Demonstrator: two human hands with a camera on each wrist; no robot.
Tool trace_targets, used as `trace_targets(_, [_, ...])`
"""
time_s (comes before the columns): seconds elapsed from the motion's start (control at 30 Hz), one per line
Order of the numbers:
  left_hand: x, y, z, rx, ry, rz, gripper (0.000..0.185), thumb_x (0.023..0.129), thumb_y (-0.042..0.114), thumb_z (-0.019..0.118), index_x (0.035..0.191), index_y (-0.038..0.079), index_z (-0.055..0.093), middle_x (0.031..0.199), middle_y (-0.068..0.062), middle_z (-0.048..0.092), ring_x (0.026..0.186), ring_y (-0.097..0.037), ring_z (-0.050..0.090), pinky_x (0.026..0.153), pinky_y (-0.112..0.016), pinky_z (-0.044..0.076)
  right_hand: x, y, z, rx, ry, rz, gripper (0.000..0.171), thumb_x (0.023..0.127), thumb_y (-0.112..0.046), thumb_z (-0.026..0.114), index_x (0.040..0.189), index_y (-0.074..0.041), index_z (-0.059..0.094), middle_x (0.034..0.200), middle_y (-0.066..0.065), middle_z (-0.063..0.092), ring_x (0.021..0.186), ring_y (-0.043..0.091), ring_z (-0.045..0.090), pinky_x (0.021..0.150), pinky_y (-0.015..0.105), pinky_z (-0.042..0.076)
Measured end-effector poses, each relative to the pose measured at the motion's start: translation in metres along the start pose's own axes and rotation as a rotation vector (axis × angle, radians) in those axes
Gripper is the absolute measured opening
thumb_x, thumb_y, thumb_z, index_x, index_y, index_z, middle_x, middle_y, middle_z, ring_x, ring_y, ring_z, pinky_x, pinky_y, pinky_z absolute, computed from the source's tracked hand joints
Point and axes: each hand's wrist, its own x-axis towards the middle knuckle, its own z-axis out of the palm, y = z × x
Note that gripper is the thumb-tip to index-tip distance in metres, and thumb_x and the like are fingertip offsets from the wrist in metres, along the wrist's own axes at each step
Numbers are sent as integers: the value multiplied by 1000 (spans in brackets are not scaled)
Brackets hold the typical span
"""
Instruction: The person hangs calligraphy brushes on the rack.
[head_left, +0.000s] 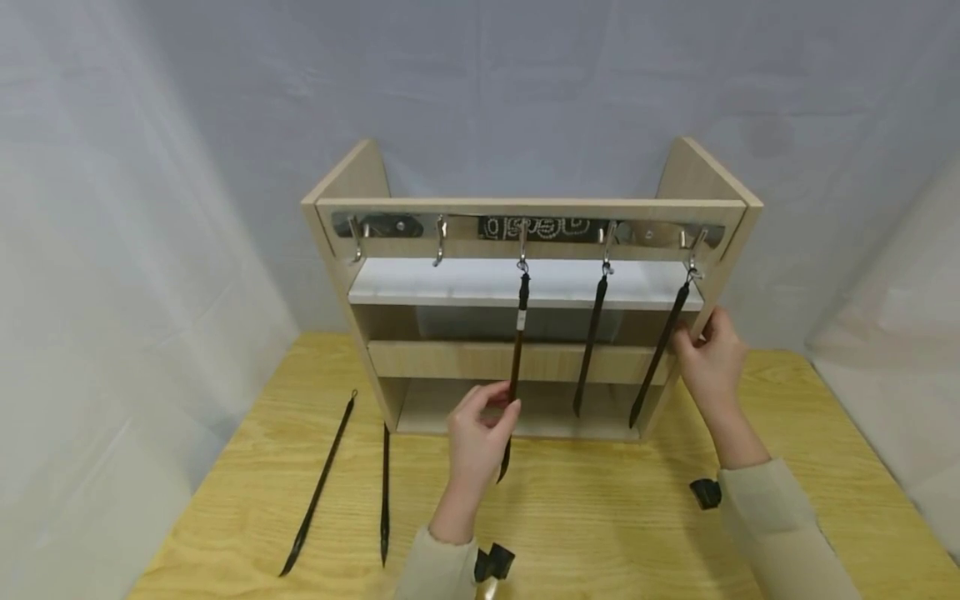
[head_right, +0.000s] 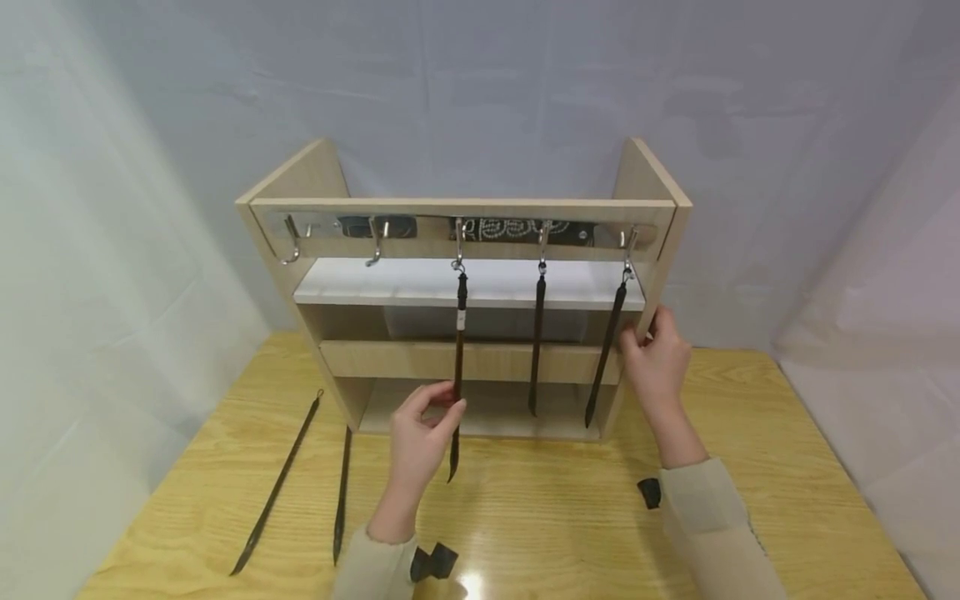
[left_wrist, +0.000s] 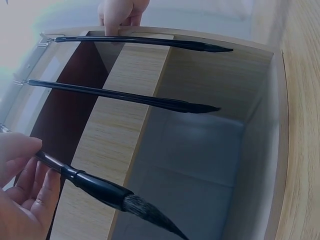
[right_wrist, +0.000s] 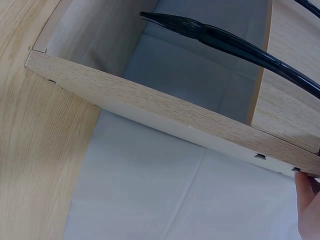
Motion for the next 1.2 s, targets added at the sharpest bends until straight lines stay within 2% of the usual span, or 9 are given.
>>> trace_targets(0.37, [2, -5, 3, 26, -12, -28, 16, 73, -12, 64, 88, -12, 61, 79, -20, 59, 73, -32, 59, 56, -36, 54, -1, 0, 0, 1, 2, 1, 20, 73, 3, 57, 92, 11, 54, 78, 25, 61, 61, -22, 41, 49, 0, 32])
trace_targets(0.67, [5, -19, 9, 37, 26, -33, 14, 73, -12, 64, 86, -13, 61, 80, -21, 59, 74, -33, 59, 58, -36, 54, -2, -2, -2, 12, -12, 24, 20, 74, 3, 55, 93, 12, 53, 77, 25, 59, 61, -22, 41, 50, -1, 34])
trace_targets(1.0, [11, -40, 22, -49, 80, -99, 14, 73, -7, 66, 86, -12, 62, 84, -21, 60, 80, -31, 58, 61, -29, 54, 0, 0, -1, -4, -5, 23, 20, 73, 3, 57, 91, 10, 54, 78, 23, 61, 61, -20, 41, 50, 1, 33])
trace_targets(1.1, [12, -42, 25, -62, 90, -118, 14, 74, -6, 66, 86, -11, 62, 85, -21, 60, 80, -31, 58, 62, -26, 53, 0, 0, 0, 1, -8, 30, 20, 72, 3, 56, 91, 10, 54, 79, 22, 61, 64, -15, 45, 50, 1, 34])
trace_targets(1.2, [13, -43, 27, -72, 100, -128, 14, 73, -5, 66, 86, -11, 62, 85, -20, 61, 80, -31, 58, 62, -29, 53, 0, -1, 0, 4, -7, 27, 20, 72, 3, 55, 91, 10, 54, 78, 21, 61, 65, -9, 49, 50, 1, 35])
